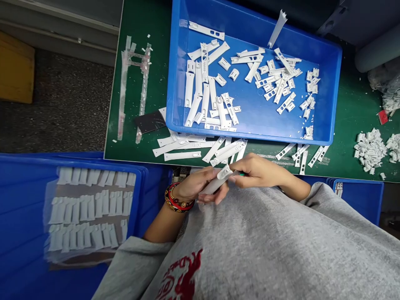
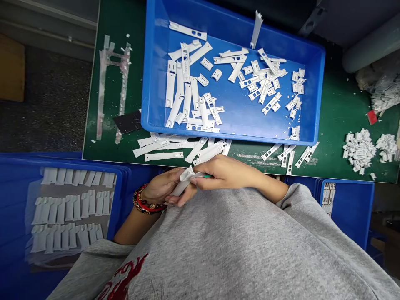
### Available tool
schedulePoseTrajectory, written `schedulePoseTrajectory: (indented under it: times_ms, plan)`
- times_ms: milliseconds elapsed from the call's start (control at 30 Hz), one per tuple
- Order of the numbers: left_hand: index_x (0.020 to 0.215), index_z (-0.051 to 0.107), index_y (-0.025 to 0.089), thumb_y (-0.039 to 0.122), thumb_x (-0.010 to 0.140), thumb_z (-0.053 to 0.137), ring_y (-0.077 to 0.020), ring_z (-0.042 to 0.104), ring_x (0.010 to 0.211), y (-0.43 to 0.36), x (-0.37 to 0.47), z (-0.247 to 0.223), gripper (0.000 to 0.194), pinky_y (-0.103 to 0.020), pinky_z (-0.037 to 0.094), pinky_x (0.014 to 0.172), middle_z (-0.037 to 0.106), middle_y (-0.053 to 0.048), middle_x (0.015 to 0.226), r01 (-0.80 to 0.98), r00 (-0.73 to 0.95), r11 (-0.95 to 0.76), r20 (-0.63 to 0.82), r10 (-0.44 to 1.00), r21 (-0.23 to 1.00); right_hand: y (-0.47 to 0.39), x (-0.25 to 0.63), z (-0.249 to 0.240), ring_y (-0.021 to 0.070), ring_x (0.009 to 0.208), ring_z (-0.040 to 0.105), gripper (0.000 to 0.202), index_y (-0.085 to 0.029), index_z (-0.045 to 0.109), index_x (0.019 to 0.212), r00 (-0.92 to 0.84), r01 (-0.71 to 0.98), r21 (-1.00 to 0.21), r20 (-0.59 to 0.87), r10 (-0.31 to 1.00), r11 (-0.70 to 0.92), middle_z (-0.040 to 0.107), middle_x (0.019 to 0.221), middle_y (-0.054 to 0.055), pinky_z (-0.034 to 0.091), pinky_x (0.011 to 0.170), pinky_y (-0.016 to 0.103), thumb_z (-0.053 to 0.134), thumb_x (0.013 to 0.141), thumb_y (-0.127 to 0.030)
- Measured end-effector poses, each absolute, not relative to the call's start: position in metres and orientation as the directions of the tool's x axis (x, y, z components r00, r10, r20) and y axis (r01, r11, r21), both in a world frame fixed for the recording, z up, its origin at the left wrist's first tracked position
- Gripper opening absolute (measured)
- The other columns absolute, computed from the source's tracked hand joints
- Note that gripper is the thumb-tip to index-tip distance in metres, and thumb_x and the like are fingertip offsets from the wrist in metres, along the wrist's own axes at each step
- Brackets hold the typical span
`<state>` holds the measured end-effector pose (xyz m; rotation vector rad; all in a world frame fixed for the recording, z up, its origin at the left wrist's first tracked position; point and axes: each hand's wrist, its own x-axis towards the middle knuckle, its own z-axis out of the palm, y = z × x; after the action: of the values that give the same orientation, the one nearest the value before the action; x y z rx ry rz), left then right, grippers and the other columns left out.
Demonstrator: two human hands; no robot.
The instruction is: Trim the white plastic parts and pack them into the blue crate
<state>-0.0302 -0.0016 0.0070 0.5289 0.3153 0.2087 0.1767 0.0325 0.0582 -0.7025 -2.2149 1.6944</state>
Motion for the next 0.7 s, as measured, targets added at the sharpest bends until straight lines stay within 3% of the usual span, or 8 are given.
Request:
schedulePoseTrajectory:
  times_ms: [133,267,333,400,500,600,700]
  plan:
    - [0.056,0.065,0.016,0.078,0.083,0.046,-0.0059,0.020,0.027,0.000,-0.030,0.009,0.070,-0.022,0.018,0.028,0.034,0.003,0.035,-0.110,0.913,0.812,-0.265,0.311,0.573,0.031,0.178,0.058,0.0064,0.049,0.031,0.038,-0.021,0.041,0.069,-0.841,0.262,-0.930,-0.090,0.533,0.257,0.040,0.057,-0.006,0.023,0.052,0.023,0.041,0.101,-0.041]
    - [0.059,0.060,0.017,0.078,0.080,0.048,-0.0064,0.023,0.033,0.001,-0.034,0.008,0.066,-0.023,0.018,0.033,0.035,0.004,0.041,-0.138,0.801,0.727,-0.356,0.481,0.672,0.028,0.187,0.053,0.0084,0.054,0.040,0.037,-0.019,0.050,0.078,-0.822,0.441,-0.852,-0.257,0.508,0.282,0.048,0.064,-0.004,0.027,0.055,0.024,0.047,0.100,-0.049]
    - [0.064,0.056,0.018,0.072,0.082,0.050,-0.0065,0.024,0.038,0.001,-0.038,0.009,0.057,-0.023,0.019,0.037,0.034,0.006,0.047,-0.113,0.682,0.646,-0.414,0.603,0.755,0.024,0.196,0.042,0.0119,0.063,0.049,0.030,-0.018,0.056,0.091,-0.725,0.626,-0.718,-0.394,0.564,0.303,0.057,0.077,0.000,0.030,0.060,0.025,0.049,0.100,-0.045]
    - [0.067,0.051,0.019,0.059,0.081,0.057,-0.0067,0.026,0.044,0.001,-0.042,0.011,0.043,-0.022,0.021,0.043,0.035,0.007,0.053,0.013,0.535,0.519,-0.445,0.719,0.854,0.018,0.209,0.026,0.0171,0.076,0.054,0.022,-0.016,0.058,0.101,-0.564,0.808,-0.491,-0.487,0.667,0.325,0.062,0.090,0.007,0.033,0.066,0.028,0.045,0.103,-0.033]
    - [0.062,0.041,0.020,0.044,0.078,0.061,-0.0079,0.029,0.051,0.000,-0.045,0.010,0.035,-0.023,0.024,0.050,0.034,0.007,0.057,0.295,0.383,0.338,-0.435,0.815,0.894,0.007,0.232,-0.001,0.0237,0.087,0.055,0.026,-0.013,0.061,0.106,-0.369,0.929,-0.179,-0.489,0.790,0.323,0.062,0.100,0.014,0.036,0.073,0.033,0.036,0.102,-0.019]
    - [0.059,0.033,0.021,0.042,0.078,0.056,-0.0090,0.029,0.052,-0.003,-0.043,0.000,0.036,-0.025,0.024,0.052,0.031,0.007,0.056,0.471,0.279,0.254,-0.416,0.866,0.845,-0.001,0.251,-0.021,0.0266,0.091,0.053,0.031,-0.012,0.063,0.112,-0.286,0.957,-0.073,-0.417,0.863,0.282,0.061,0.103,0.016,0.038,0.076,0.035,0.034,0.102,-0.017]
    - [0.058,0.029,0.021,0.041,0.081,0.052,-0.0100,0.028,0.053,-0.005,-0.041,-0.012,0.037,-0.026,0.024,0.054,0.028,0.006,0.055,0.575,0.180,0.204,-0.367,0.913,0.792,-0.005,0.263,-0.034,0.0279,0.096,0.052,0.034,-0.013,0.063,0.118,-0.258,0.966,-0.072,-0.341,0.904,0.248,0.061,0.108,0.016,0.040,0.082,0.037,0.035,0.101,-0.017]
